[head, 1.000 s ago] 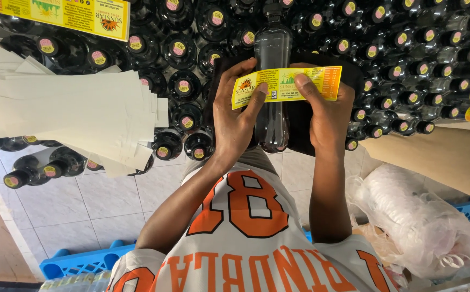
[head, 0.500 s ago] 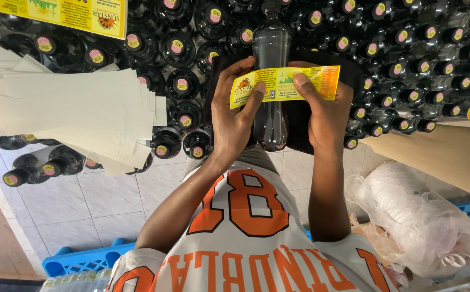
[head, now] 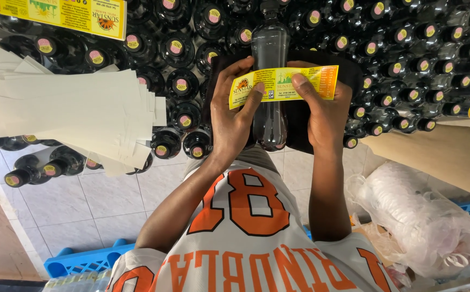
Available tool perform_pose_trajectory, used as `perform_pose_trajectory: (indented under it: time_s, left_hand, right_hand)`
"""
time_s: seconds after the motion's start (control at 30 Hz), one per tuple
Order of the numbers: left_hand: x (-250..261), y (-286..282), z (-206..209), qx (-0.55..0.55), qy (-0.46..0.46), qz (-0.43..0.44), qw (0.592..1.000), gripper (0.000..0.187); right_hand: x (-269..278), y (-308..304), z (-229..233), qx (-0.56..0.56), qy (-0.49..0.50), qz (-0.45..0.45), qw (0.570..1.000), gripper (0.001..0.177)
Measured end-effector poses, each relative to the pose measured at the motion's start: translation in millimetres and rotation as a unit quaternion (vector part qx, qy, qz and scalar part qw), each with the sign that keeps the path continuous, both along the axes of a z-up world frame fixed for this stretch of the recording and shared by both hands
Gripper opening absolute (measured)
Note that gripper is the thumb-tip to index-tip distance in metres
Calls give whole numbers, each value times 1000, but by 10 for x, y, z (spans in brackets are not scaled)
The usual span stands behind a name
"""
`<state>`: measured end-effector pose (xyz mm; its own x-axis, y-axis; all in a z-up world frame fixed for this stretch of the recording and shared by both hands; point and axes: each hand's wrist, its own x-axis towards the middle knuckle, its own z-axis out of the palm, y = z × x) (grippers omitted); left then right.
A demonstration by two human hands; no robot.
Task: Manually peeling adhesive labels from a sheet and applying them to plastic bottles filled with liquid.
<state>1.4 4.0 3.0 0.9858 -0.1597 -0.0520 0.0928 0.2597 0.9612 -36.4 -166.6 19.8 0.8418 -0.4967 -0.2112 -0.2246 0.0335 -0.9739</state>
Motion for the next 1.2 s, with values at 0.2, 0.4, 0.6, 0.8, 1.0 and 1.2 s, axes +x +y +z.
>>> perform_pose_trajectory:
  time_s: [0.2, 0.4, 0.6, 0.8, 1.0, 1.2]
  left_hand:
    - [0, -8, -25, -3, -2, -1, 1000, 26]
    - [-2, -6, 4, -9, -3, 4, 1000, 23]
    - [-7, -17, 5, -6, -3, 8, 1000, 22]
    - [6, -2, 34, 2, -5, 11, 1000, 20]
    - [7, -12, 61, 9, -7, 19, 1000, 18]
    - [-55, -124, 154, 51, 60, 24, 997, 26]
  right_hand:
    - [11, 13, 16, 7, -3, -1, 1000, 27]
    - [4, 13, 4, 9, 2, -1, 1000, 27]
    - [2, 1, -4, 18, 4, -3, 1000, 28]
    - [1, 14, 28, 2, 12, 4, 1000, 30]
    - [1, 16, 0, -14, 17, 11, 1000, 29]
    - [12, 79, 123, -44, 118, 1, 992, 30]
